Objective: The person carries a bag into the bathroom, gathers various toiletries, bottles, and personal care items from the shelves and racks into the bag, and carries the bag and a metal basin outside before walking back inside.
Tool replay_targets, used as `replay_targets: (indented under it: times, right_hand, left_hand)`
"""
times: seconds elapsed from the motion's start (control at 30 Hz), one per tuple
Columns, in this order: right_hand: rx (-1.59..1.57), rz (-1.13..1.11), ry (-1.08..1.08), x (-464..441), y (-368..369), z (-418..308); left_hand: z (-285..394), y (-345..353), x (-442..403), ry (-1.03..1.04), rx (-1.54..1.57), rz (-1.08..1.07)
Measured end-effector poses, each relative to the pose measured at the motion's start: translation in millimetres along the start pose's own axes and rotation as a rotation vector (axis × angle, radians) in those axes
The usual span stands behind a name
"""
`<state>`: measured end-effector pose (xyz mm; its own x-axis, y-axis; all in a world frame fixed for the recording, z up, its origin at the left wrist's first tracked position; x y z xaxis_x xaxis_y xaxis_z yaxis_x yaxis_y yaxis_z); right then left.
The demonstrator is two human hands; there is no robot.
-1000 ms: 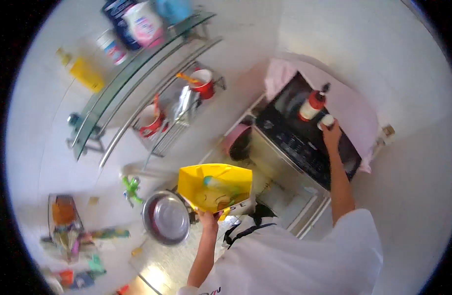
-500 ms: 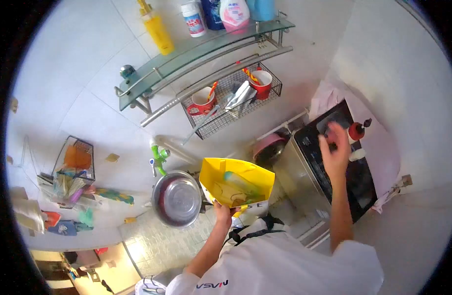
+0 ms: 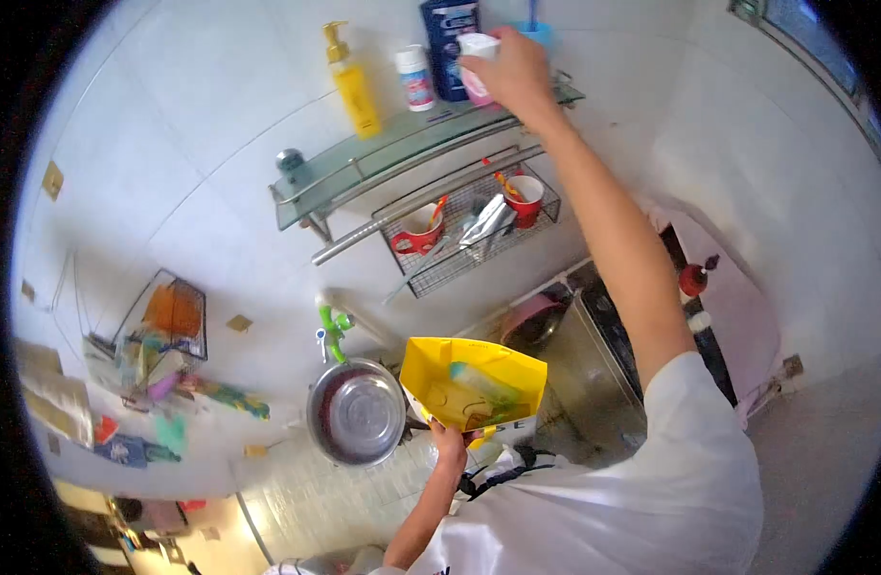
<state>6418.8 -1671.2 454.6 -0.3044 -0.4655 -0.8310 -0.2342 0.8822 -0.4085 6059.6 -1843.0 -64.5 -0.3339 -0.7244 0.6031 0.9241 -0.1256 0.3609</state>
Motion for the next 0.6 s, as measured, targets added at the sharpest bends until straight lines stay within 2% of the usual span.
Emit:
replay_targets:
  times: [0.07,0.13,0.17,0.23,0.43,0.47,0.5,0.57,0.6]
  right_hand:
    - [-0.035,0.231,-0.108,7,-29,-18]
    - [-0.203,0.363,-0.1,25,-83,-36]
    - [-0.159,0.374,-0.073,47,-109,-33]
    - [-0.382,0.223,0.083,94,-142,-21]
    - [0.078,-0.186,0.427,335,-176,73]
    - [0.155,-0.151,0.502,376,-188,96]
    - [0.228,-0.12,0.576,415,-200,121]
    - [0.361,0.008,0.699,471,-230,164]
    - [0.43,0.043,0.694,485,-240,177]
  left_hand:
    - [-2,-4,0,-0.034,-0.007,0.065]
    - [-11,-7,-7,-0.028,0.017,0.026]
    - [-10,-10,-8,-0.034,0.023,0.018]
    - [-1,2,1,-0.03,0.0,0.043]
    - [-7,-5,-9,-0.086,-0.053,0.024]
    - [-7,-6,-8,-0.107,-0.064,0.06]
    - [-8,-4,-10,-0.091,-0.092,-0.036]
    - [-5,6,-5,-0.082,-0.096,-0.003]
    - [-3,6,-3,-0.06,-0.096,0.028]
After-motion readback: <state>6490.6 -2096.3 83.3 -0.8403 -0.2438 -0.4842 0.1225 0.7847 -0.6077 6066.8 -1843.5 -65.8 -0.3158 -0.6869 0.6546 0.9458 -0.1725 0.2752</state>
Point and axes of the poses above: each hand's wrist, its own x-axis away from the middle knuckle, its own y-axis out of the palm, z = x × y, the point moved 8 cm from there along -x, towards the middle knuckle, and after that the axes turned 4 degrees about -y, right-handed, at the moved point
